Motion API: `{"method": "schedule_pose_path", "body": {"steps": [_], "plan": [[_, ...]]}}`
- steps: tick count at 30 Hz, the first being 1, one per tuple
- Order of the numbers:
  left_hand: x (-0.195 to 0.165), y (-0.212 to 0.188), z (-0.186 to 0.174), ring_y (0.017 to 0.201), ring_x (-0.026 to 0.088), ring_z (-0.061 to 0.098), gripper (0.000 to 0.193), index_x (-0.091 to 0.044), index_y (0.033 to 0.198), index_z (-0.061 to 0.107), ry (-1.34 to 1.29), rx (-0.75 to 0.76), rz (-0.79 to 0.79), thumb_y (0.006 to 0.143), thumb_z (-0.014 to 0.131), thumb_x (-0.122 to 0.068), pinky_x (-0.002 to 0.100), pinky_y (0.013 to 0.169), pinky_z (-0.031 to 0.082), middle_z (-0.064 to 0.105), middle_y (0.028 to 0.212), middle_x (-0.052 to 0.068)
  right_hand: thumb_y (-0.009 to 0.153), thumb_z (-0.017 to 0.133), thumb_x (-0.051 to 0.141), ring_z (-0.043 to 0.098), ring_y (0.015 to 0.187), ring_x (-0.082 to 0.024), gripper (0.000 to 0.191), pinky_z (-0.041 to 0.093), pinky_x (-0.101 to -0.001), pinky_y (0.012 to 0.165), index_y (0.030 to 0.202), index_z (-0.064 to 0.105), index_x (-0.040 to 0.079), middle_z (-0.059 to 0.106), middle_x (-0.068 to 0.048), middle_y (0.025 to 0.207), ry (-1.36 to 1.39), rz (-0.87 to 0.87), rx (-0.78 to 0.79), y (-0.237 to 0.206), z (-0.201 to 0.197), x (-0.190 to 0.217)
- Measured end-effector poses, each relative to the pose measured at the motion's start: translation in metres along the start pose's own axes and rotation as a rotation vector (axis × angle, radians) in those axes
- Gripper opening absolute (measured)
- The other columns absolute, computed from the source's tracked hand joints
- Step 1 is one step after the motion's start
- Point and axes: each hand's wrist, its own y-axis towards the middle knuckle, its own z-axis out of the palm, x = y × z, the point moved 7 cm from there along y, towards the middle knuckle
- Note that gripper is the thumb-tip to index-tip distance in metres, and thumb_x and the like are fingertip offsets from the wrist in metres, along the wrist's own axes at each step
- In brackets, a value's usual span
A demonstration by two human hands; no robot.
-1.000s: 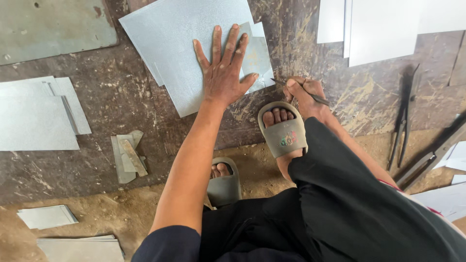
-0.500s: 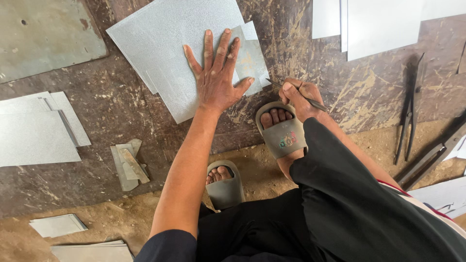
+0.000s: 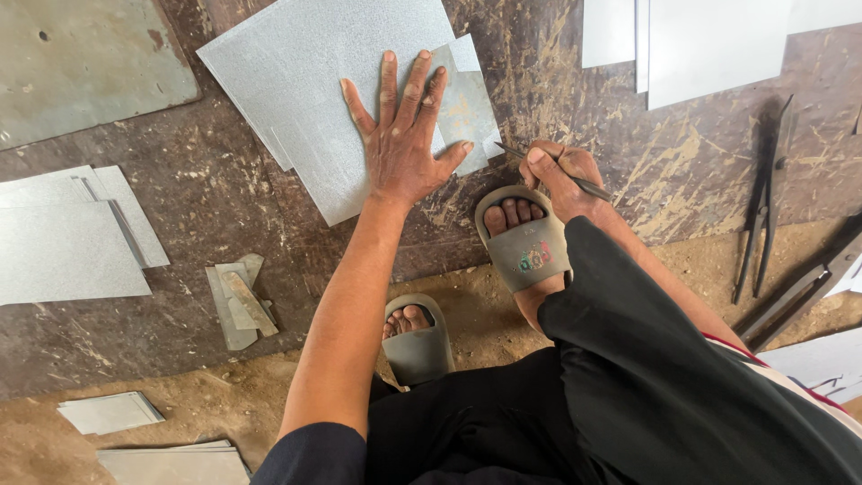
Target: The person sorts small metal sheet offcuts into a basket on the workbench, then lays flat metal sheets on the bench and traces pattern outlines onto them with a handheld scribe, repositioning and stacking the sheets as they work.
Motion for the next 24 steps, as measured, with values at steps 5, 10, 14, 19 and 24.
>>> {"method": "schedule_pose_path", "body": {"steps": [5,10,14,19,24], "plan": [[0.0,0.0,-0.001,0.159,0.026,0.011,0.093,-0.026,0.158,0.044,0.008,0.011,-0.008,0.082,0.083,-0.063,0.07,0.126,-0.008,0.025,0.17,-0.006,0.109,0.051,0.031,0.048,0.078,-0.015,0.043,0.042,-0.0333,0.078,0.076,0.056,0.003,0.054,-0.004,0.075,0.014,-0.004,0.006,0.0,0.001,0.005],[0.0,-0.001,0.0,0.158,0.027,0.012,0.094,-0.027,0.158,0.043,-0.013,0.009,-0.011,0.082,0.084,-0.063,0.07,0.126,-0.008,0.025,0.17,-0.006,0.107,0.051,0.029,0.051,0.078,-0.015,0.041,0.043,-0.0334,0.078,0.076,0.058,0.003,0.055,-0.004,0.074,-0.033,0.003,0.001,-0.003,0.001,0.01],[-0.003,0.001,0.0,0.158,0.029,0.008,0.096,-0.026,0.159,0.042,0.024,0.038,-0.01,0.081,0.085,-0.061,0.073,0.124,-0.009,0.022,0.17,-0.004,0.105,0.052,0.024,0.061,0.076,-0.018,0.036,0.053,-0.036,0.073,0.073,0.058,0.007,0.061,-0.007,0.076,0.048,0.01,-0.051,0.009,-0.009,0.018],[-0.013,0.009,0.0,0.157,0.033,0.003,0.096,-0.021,0.158,0.042,0.07,0.151,-0.084,0.08,0.083,-0.06,0.079,0.119,-0.008,0.017,0.17,0.002,0.11,0.05,0.017,0.063,0.082,-0.02,0.027,0.058,-0.0387,0.081,0.088,0.059,0.005,0.059,-0.008,0.088,0.415,-0.236,0.01,0.067,-0.007,0.044],[-0.019,0.013,0.001,0.155,0.038,0.002,0.097,-0.015,0.156,0.043,0.093,0.273,-0.161,0.078,0.084,-0.054,0.083,0.117,-0.006,0.017,0.169,0.006,0.114,0.049,0.019,0.064,0.086,-0.018,0.033,0.054,-0.0341,0.083,0.088,0.058,0.001,0.061,-0.007,0.089,0.228,-0.29,0.117,0.107,0.012,0.05]]}}
